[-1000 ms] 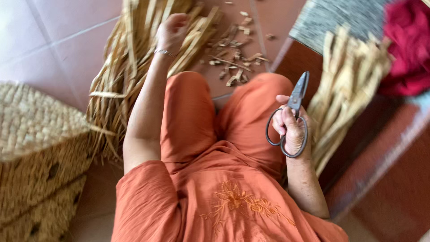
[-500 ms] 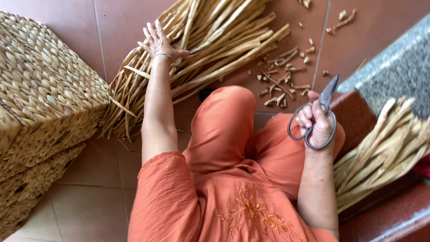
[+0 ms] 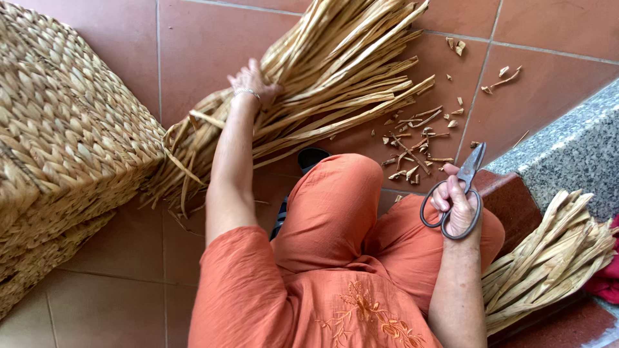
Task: The person sits on the floor and uses scissors to trim the ends of dried plant stems. They repeatedly pick up stems, cut the tips, and place the trimmed pieces aside.
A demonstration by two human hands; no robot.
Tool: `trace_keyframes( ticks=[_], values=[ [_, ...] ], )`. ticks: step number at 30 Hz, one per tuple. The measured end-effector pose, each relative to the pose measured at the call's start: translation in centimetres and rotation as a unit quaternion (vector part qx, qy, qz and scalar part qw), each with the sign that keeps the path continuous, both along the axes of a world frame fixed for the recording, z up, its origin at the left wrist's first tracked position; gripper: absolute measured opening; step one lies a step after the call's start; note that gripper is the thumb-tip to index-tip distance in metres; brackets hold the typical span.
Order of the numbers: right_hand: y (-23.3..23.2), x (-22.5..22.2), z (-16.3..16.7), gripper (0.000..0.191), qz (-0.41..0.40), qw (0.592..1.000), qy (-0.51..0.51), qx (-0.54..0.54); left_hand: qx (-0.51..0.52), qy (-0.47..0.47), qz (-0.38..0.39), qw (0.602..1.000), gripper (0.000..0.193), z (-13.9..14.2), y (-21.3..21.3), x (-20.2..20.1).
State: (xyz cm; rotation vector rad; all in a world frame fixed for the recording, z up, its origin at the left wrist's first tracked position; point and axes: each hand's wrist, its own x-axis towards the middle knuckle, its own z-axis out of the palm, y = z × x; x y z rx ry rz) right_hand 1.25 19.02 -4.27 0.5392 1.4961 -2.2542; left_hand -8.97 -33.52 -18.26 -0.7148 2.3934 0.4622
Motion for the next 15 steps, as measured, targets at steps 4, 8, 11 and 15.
trace_keyframes(
  ticks=[4, 8, 11, 15],
  values=[
    [0.0, 0.1, -0.4, 0.025, 0.024, 0.999, 0.021, -0.008, -0.005, 0.099, -0.048, 0.994, 0.046, -0.3, 4.2, 4.7],
    [0.3, 0.8, -0.4, 0.026, 0.019, 0.998, 0.055, -0.018, -0.053, 0.31, -0.044, 0.948, 0.036, 1.9, 8.6, 11.4],
    [0.5, 1.2, 0.1, 0.027, 0.014, 0.998, 0.063, -0.013, -0.127, 0.377, -0.053, 0.916, 0.04, 3.9, 9.3, 15.6],
    [0.1, 1.2, 0.7, 0.026, 0.01, 0.998, 0.066, 0.016, -0.145, 0.24, -0.07, 0.957, 0.047, 5.3, 8.9, 19.5]
  ],
)
